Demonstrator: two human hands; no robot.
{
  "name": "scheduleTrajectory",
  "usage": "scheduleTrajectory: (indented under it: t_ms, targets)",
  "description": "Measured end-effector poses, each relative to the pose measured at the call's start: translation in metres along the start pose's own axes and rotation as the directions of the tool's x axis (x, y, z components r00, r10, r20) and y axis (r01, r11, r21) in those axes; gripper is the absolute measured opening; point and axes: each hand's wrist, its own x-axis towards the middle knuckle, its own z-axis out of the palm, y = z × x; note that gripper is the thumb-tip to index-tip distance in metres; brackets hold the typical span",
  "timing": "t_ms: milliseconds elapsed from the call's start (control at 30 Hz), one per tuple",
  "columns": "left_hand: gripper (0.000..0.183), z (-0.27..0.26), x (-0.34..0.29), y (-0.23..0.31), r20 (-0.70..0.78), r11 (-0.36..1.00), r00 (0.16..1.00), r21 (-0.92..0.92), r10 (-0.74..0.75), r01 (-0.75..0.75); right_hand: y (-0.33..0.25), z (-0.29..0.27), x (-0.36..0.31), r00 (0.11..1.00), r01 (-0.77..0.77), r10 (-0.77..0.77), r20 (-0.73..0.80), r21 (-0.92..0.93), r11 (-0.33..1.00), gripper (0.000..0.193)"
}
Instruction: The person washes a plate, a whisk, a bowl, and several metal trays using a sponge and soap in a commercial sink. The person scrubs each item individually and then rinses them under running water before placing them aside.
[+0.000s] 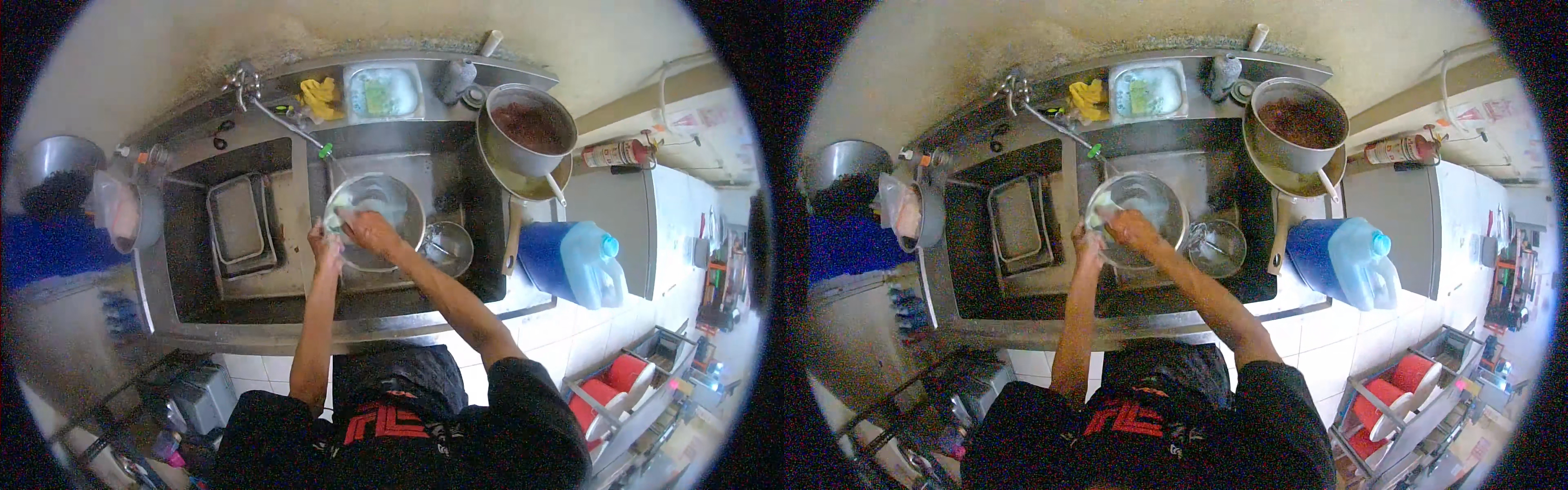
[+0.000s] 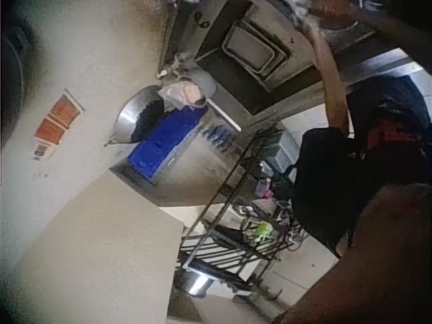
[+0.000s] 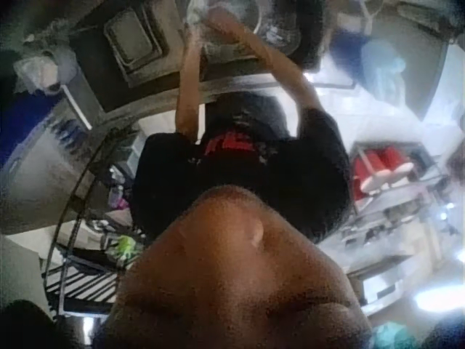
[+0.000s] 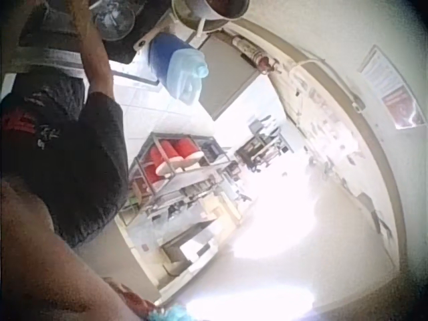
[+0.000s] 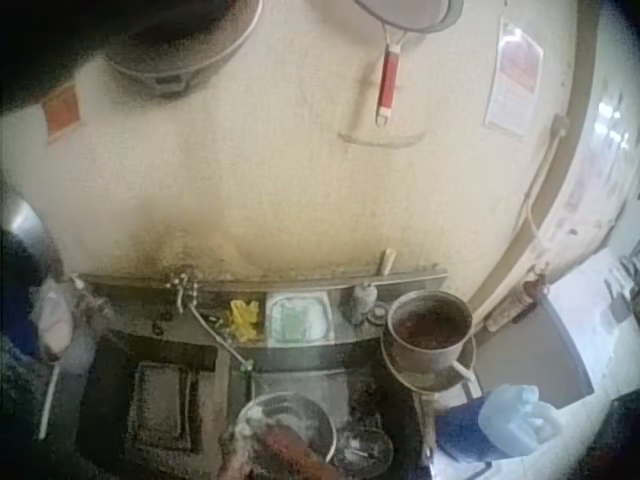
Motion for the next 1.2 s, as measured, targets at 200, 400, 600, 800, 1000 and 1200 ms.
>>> scheduleTrajectory:
  t_ms: [200,400,600,800,1000,1200]
  targets:
    - [0.026,-0.002,-0.014,0.004,0.095,0.995,0.994,0.082,0.056,-0.063,-0.011,-0.011,-0.003,0.997,0.052,-0.053,0.056,0.011,0.999,0.032]
    - [0.02,0.007,-0.027,0.006,0.084,0.999,0.996,-0.024,-0.036,0.038,-0.005,-0.024,-0.006,0.979,-0.171,0.18,-0.093,0.094,0.981,0.044]
    - [0.01,0.011,-0.013,0.007,0.252,0.543,0.742,0.545,0.621,-0.639,-0.004,-0.023,-0.013,0.963,-0.251,0.224,0.151,0.2,0.947,0.039]
    - [0.014,0.022,-0.049,0.025,0.148,0.562,0.662,0.416,0.734,-0.715,-0.008,-0.023,-0.039,0.852,-0.294,0.292,0.435,-0.063,0.954,0.036]
    - [0.009,0.018,-0.04,0.021,-0.082,0.597,0.601,0.286,0.795,-0.75,-0.009,-0.036,-0.032,0.888,-0.304,0.304,0.345,-0.056,0.951,0.033]
    - [0.015,0.033,-0.052,0.012,-0.048,0.598,0.632,0.385,0.773,-0.703,0.011,-0.03,-0.048,0.94,-0.093,0.14,0.311,-0.163,0.982,0.035]
